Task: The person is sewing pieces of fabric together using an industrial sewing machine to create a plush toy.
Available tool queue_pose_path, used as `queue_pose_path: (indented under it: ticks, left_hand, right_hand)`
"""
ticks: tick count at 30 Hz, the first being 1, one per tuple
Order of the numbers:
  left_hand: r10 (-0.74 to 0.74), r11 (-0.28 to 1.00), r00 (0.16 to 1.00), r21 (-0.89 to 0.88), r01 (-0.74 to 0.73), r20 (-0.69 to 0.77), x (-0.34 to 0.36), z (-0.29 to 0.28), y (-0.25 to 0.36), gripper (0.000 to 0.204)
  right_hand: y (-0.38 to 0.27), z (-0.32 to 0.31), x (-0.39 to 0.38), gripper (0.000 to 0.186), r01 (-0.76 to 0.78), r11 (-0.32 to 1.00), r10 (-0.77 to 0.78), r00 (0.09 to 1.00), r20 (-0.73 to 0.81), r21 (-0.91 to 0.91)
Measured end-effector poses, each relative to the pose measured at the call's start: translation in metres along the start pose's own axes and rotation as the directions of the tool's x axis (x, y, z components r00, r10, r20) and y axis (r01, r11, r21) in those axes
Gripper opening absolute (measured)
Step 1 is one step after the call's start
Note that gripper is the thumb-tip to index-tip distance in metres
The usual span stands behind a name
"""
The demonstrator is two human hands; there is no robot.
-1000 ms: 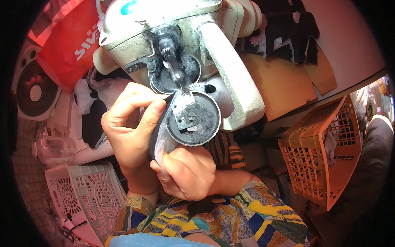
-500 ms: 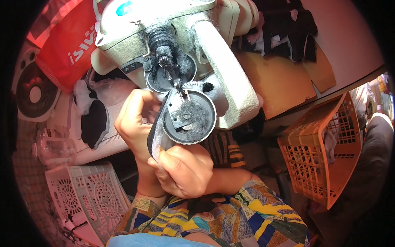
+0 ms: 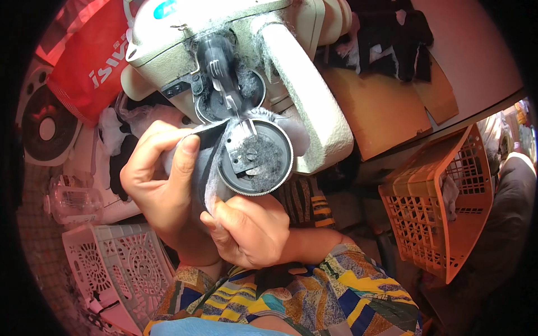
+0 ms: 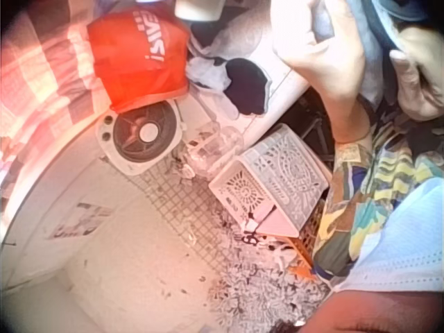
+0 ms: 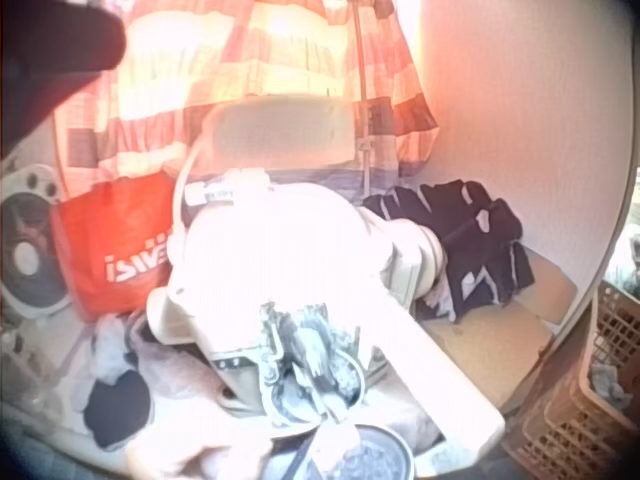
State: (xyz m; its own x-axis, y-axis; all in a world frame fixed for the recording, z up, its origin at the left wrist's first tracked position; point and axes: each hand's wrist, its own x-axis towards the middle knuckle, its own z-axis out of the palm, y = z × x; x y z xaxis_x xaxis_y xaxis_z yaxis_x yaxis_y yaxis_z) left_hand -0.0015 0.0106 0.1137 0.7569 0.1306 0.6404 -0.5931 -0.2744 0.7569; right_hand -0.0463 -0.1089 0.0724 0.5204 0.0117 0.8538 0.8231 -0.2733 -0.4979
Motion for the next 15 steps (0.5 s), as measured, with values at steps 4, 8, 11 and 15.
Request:
queue_pose_path:
  ticks: [4, 8, 11, 15]
  left_hand:
    - [0.039, 0.998, 0.998, -0.059, -0.036, 0.042, 0.001, 0.009, -0.005, 0.005]
    - [0.049, 0.998, 0.995, -0.052, -0.045, 0.089, 0.001, 0.008, -0.002, 0.005]
    - [0.006, 0.995, 0.988, -0.104, 0.01, 0.152, 0.0, 0.008, -0.006, 0.008]
    - [-0.184, 0.833, 0.889, -0.413, 0.367, 0.419, -0.006, 0.0, -0.008, 0.032]
  right_hand:
    - [0.0, 0.004, 0.001, 0.015, -0.104, 0.995, 0.103, 0.994, -0.043, -0.014]
    - [-0.001, 0.014, -0.004, 0.018, -0.138, 0.986, 0.123, 0.982, -0.145, -0.097]
    - [0.001, 0.009, -0.002, 0.018, -0.136, 0.984, 0.124, 0.986, -0.112, -0.114]
    - [0.005, 0.004, 0.0, 0.018, -0.107, 0.983, 0.1, 0.994, -0.054, -0.152]
